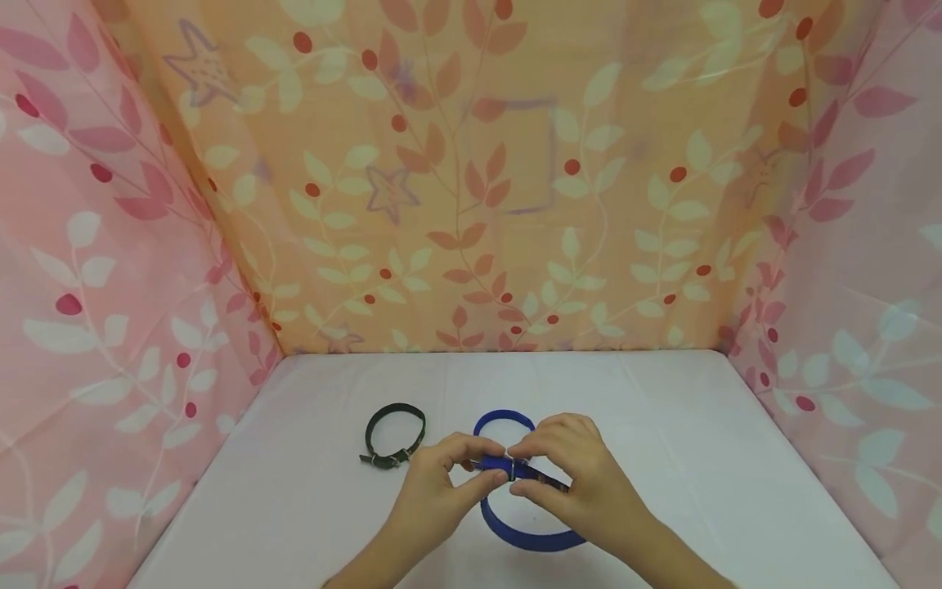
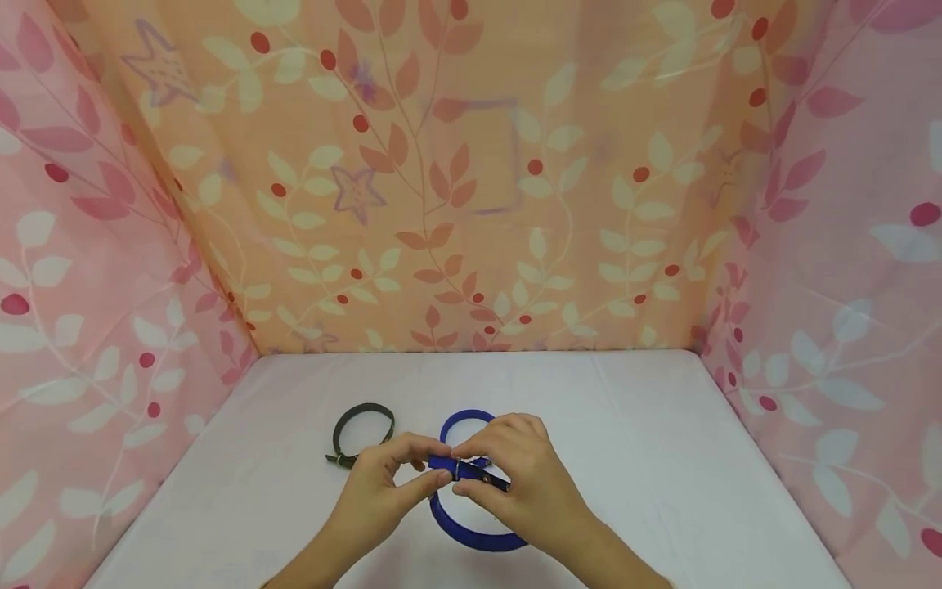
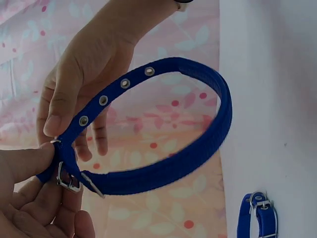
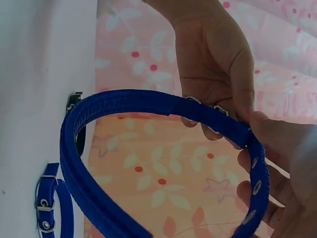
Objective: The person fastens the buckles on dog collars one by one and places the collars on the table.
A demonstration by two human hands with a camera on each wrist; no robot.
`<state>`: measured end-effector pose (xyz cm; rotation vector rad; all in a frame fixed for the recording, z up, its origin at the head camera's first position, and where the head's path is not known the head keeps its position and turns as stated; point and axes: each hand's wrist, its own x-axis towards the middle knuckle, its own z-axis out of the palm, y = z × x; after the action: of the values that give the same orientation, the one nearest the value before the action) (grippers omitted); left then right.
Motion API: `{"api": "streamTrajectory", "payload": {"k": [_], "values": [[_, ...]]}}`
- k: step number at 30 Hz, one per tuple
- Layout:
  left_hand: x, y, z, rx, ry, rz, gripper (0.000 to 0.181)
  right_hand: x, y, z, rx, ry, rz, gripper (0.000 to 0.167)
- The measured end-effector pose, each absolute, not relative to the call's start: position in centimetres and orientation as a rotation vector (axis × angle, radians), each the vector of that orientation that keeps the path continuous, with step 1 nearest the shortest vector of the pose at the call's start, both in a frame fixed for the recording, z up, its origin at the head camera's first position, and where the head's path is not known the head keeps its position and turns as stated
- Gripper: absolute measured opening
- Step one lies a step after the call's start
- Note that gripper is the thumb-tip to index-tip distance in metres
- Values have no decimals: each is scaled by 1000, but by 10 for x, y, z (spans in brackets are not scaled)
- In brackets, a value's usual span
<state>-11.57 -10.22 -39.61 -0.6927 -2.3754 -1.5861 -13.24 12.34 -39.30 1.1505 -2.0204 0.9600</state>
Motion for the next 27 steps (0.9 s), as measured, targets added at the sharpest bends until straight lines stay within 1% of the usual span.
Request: {"api": "streamTrajectory", "payload": {"k": [4,12,19,27], "values": [[-115,-102,-396,-663,-2409,-1648,19,-131,119,-395,1116,-2006,919,32],[-113,-104,-391,-592,-2393,-1616,20,-130,120,-394,1052,-2016,961,27],[-113,-113,-384,-532,-2333,-1643,19,-133,126,-391,1027,-2069,1038,32],[-114,-118,-379,-603,-2175,-1783,20,-137,129,-391,1044,-2081,1090,33]]}}
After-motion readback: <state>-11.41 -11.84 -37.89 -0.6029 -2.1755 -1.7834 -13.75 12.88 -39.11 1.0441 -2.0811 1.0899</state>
